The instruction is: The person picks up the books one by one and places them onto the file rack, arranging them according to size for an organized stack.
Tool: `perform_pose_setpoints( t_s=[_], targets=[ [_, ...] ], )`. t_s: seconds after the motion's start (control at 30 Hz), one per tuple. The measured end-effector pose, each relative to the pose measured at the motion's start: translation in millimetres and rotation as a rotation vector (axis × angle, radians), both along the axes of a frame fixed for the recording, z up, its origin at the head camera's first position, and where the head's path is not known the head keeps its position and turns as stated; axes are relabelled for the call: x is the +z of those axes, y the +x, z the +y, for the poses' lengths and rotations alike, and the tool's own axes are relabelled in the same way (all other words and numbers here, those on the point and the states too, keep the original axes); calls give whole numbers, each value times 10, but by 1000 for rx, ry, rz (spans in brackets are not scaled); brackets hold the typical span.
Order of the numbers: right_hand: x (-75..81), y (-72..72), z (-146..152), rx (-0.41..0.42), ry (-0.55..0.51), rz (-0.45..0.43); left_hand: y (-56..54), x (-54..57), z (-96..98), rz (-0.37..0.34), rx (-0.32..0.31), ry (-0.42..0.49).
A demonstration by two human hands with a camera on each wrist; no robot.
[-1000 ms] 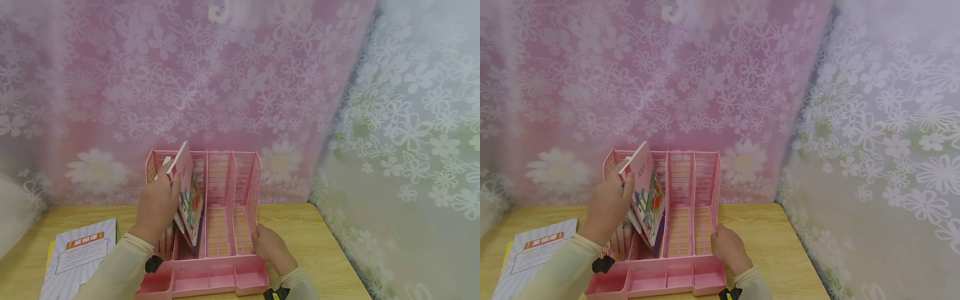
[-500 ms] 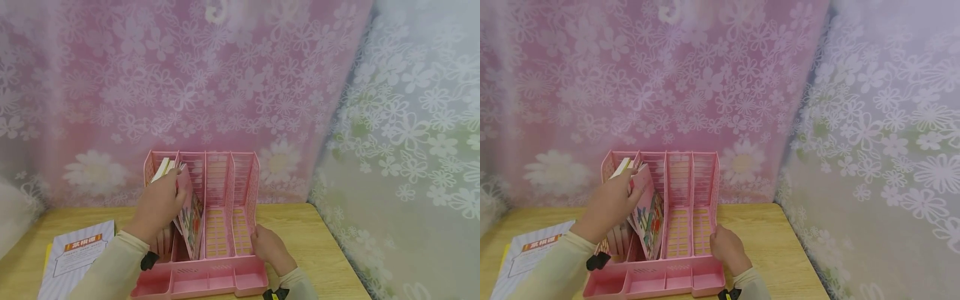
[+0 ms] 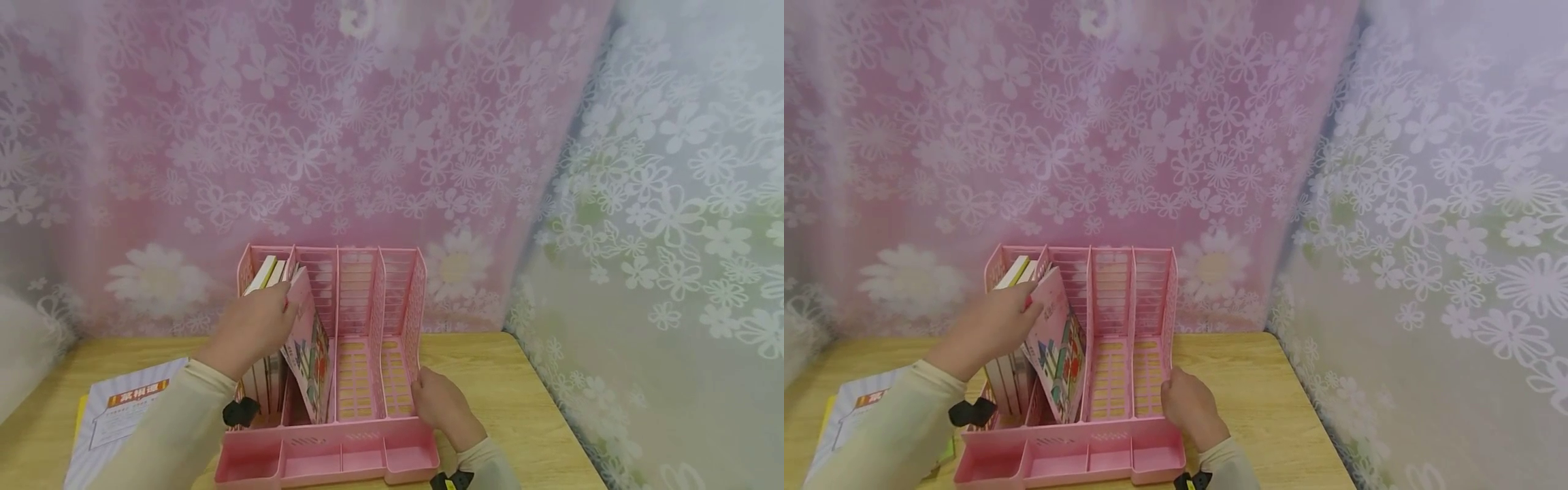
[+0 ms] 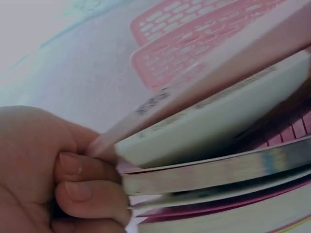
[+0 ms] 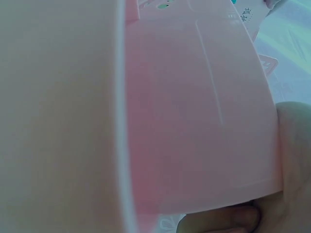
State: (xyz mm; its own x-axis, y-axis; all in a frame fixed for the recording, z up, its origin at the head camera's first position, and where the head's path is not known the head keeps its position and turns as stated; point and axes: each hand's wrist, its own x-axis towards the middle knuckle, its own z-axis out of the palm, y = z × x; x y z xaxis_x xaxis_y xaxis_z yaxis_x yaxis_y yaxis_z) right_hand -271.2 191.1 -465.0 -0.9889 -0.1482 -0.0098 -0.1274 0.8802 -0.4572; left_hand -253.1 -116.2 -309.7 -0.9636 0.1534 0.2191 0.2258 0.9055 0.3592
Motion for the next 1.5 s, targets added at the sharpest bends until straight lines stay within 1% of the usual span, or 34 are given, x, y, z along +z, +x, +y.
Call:
perform_pose_setpoints(
  t_s=[0.13,0.2,0.3,0.37,0.47,0.57,0.63,0.7,0.8,0.87,0.97,1.03,1.1,1.17,1.2,1.27,1.37,1.5],
  targets=[
    [11,-15,-9,-9,3,-10,30,-69,63,95,-18,16],
    [11,-19,-14,-5,9,-4,25,-108,103,181,-14,6],
    [9,-17,-21,8,7,11,1,-166,149,328,19,-26],
    [10,-13,-24,17,7,20,-22,-209,165,414,38,-42],
    [23,-8,-33,22,9,21,-44,-271,175,494,40,-59],
    [36,-3,-37,21,2,8,-61,-314,177,536,32,-79],
    [42,0,-35,27,-5,8,-68,-324,176,539,37,-88],
    [44,6,-31,34,-11,7,-67,-325,169,517,45,-92],
    [42,14,-23,47,-11,17,-45,-312,153,479,28,-93],
    [34,17,-17,49,-10,18,-2,-294,134,448,4,-116],
    [16,13,-9,44,-8,19,98,-269,102,418,-48,-213],
    [8,10,-4,38,-7,19,167,-267,74,395,-70,-291],
    [4,6,-1,33,-4,18,226,-281,40,364,-86,-341],
    [4,4,3,30,-5,15,268,-303,2,318,-95,-345],
    [4,3,4,30,-6,13,283,-311,-16,289,-97,-339],
    [4,1,5,27,-4,14,297,-332,-48,257,-106,-317],
    [9,3,3,24,-1,15,281,-367,-83,256,-117,-302],
    [18,7,-1,23,-9,8,234,-424,-118,306,-110,-308]
  ],
)
